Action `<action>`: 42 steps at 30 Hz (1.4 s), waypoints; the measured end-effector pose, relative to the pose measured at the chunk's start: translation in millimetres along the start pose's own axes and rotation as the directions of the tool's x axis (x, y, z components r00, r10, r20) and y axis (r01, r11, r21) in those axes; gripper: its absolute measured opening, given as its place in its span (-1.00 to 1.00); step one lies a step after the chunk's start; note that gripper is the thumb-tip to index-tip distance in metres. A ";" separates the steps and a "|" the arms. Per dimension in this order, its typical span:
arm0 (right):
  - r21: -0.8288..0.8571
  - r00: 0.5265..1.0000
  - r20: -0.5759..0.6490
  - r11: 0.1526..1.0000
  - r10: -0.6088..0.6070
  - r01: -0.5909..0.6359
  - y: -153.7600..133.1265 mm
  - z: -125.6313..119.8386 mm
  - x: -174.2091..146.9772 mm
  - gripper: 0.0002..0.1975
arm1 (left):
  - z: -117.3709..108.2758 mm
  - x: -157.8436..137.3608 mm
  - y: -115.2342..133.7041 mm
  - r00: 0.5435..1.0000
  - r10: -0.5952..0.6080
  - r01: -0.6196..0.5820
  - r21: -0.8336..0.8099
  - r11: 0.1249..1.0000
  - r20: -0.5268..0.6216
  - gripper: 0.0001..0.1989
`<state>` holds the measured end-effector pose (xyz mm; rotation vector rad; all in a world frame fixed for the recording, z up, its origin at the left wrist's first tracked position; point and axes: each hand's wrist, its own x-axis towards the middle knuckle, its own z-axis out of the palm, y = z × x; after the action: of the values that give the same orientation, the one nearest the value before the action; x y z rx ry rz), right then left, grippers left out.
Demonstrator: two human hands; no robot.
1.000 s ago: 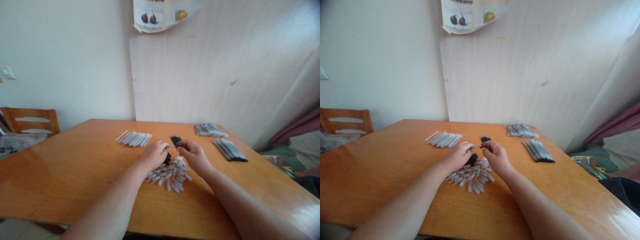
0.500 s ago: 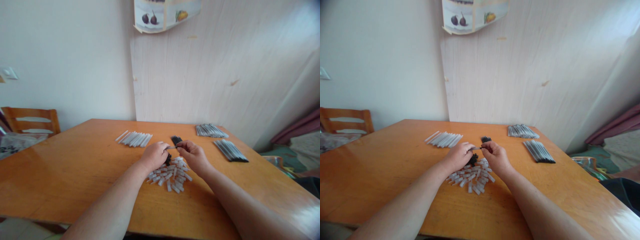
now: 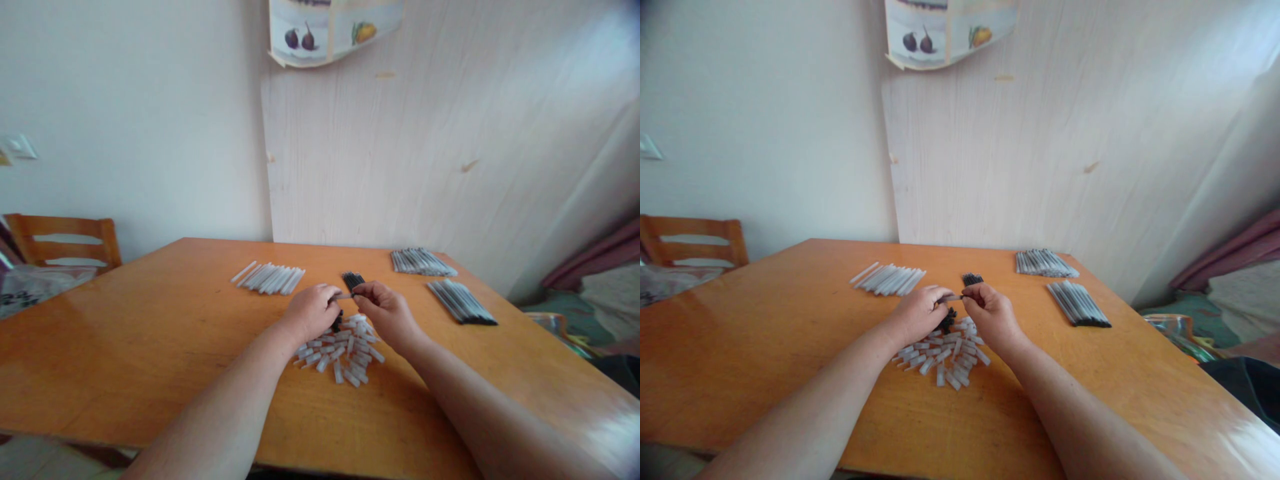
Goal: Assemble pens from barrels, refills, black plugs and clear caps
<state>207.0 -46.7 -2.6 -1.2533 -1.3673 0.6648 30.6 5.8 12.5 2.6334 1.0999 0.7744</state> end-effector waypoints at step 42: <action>-0.309 0.995 0.037 0.946 -0.092 0.099 6.8 -7.0 1.8 -0.50 | -3.7 -2.3 15.2 0.991 0.136 -0.133 0.144 0.981 -0.013 -0.67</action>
<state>215.9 -45.0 -6.6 -1.4186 -1.5842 0.4064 36.6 -6.7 20.2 2.8504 1.0272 0.7808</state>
